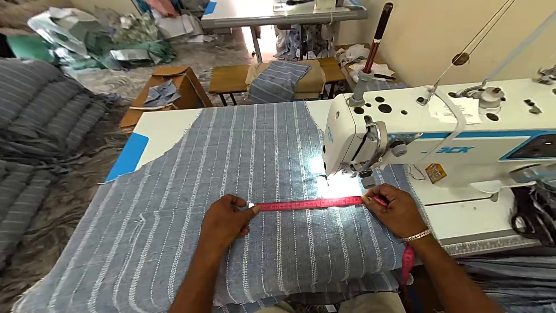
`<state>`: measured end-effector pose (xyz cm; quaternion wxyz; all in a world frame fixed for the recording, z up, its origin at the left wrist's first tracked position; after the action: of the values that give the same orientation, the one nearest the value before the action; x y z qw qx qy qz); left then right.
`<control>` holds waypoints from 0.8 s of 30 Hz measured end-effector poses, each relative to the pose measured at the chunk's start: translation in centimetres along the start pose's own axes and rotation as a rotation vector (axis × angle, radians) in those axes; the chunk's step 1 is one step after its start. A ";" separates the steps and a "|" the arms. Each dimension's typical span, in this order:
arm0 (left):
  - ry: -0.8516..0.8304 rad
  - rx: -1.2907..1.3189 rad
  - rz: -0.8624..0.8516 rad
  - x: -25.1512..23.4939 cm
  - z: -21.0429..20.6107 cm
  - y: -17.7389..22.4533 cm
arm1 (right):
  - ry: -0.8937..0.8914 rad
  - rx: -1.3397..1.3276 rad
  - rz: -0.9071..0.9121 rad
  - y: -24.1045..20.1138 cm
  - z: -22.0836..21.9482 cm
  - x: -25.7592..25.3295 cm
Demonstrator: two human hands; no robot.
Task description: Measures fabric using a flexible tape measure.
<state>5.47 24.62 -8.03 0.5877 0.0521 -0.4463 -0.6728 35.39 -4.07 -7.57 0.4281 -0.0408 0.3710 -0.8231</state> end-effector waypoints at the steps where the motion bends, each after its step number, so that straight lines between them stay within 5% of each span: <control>1: 0.001 -0.003 0.001 0.1 0.0 0.0 | 0.004 0.042 0.003 -0.2 -0.1 -0.1; 24: 0.018 0.056 -0.005 0.4 0.1 0.1 | 0.020 0.050 -0.005 -0.1 -0.1 -0.6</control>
<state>5.32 24.37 -7.73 0.5884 0.0757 -0.4597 -0.6609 35.65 -3.48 -7.39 0.4230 -0.0228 0.3545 -0.8336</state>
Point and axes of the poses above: each hand's wrist, its own x-axis away from the middle knuckle, its own z-axis out of the back of the hand, y = z × x, the point moved 8 cm from there along -x, towards the middle knuckle, and after that the axes turned 5 degrees about z, right-handed, at the moved point
